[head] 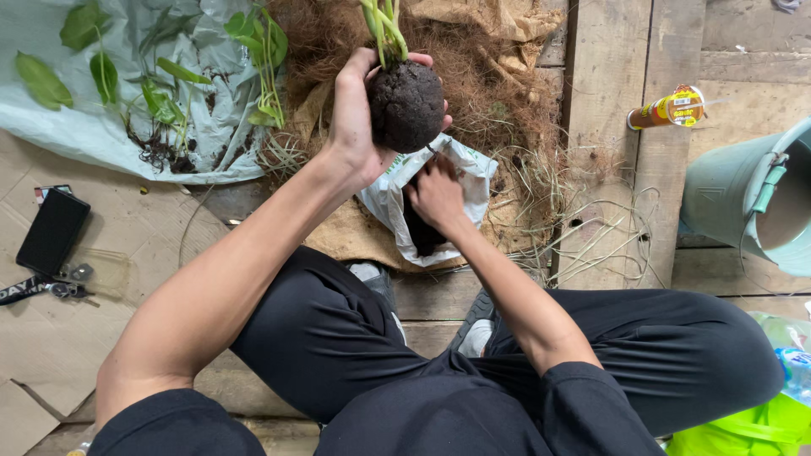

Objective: The person sits on a wooden floor and packs soil around the root ball of a plant using both hands. They repeatedly take soil from a nearby bag and press it firmly around the roots to secure the plant.

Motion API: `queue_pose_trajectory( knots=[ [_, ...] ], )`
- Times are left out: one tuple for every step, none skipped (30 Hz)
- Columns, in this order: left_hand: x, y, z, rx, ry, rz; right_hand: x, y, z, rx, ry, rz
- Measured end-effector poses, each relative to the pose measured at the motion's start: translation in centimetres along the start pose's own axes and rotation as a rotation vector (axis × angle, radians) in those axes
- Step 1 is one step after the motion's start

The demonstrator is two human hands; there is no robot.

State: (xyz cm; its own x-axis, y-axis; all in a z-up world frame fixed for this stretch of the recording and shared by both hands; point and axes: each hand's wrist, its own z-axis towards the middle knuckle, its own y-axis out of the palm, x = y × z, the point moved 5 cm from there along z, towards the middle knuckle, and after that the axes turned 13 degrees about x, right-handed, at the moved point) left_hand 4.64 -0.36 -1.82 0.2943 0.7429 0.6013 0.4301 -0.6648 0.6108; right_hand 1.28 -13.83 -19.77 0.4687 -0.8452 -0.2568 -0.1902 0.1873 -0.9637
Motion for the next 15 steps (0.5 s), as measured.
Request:
queue_pose_trajectory(
  knots=[
    [0.1, 0.1, -0.1, 0.002, 0.006, 0.002, 0.6, -0.6, 0.1, -0.028, 0.041, 0.069],
    [0.2, 0.2, -0.2, 0.003, 0.011, 0.003, 1.2, -1.2, 0.2, -0.056, 0.081, 0.139],
    [0.2, 0.5, -0.2, 0.003, 0.015, 0.005, 1.9, -1.8, 0.3, -0.084, 0.124, 0.206],
    [0.2, 0.7, -0.2, 0.002, 0.007, -0.004, 2.6, -2.3, 0.6, -0.084, 0.136, 0.206],
    [0.2, 0.8, -0.2, 0.004, 0.0, -0.014, 3.3, -2.8, 1.0, -0.087, 0.145, 0.205],
    [0.1, 0.8, -0.2, 0.006, -0.007, -0.025, 3.8, -3.0, 1.2, -0.09, 0.154, 0.204],
    [0.2, 0.9, -0.2, 0.002, 0.004, -0.019, 3.8, -3.2, 1.5, -0.059, 0.119, 0.211],
    [0.2, 0.9, -0.2, -0.003, 0.015, -0.012, 3.8, -3.3, 1.7, -0.027, 0.083, 0.218],
    [0.2, 1.0, -0.2, -0.009, 0.025, -0.004, 3.7, -3.5, 1.7, 0.006, 0.049, 0.225],
    [0.2, 1.1, -0.2, -0.013, 0.031, 0.005, 3.7, -3.0, 1.6, -0.051, 0.066, 0.187],
    [0.2, 1.2, -0.2, -0.016, 0.037, 0.014, 3.6, -2.5, 1.5, -0.108, 0.084, 0.148],
    [0.2, 1.3, -0.2, -0.02, 0.042, 0.022, 3.4, -2.1, 1.3, -0.165, 0.102, 0.109],
    [0.2, 1.3, -0.1, -0.017, 0.046, 0.026, 3.4, -1.9, 1.1, -0.179, 0.109, 0.099],
    [0.2, 1.4, -0.1, -0.014, 0.049, 0.03, 3.4, -1.8, 0.7, -0.192, 0.116, 0.088],
    [0.2, 1.4, -0.2, -0.009, 0.053, 0.034, 3.2, -1.5, 0.3, -0.206, 0.122, 0.079]
  ],
)
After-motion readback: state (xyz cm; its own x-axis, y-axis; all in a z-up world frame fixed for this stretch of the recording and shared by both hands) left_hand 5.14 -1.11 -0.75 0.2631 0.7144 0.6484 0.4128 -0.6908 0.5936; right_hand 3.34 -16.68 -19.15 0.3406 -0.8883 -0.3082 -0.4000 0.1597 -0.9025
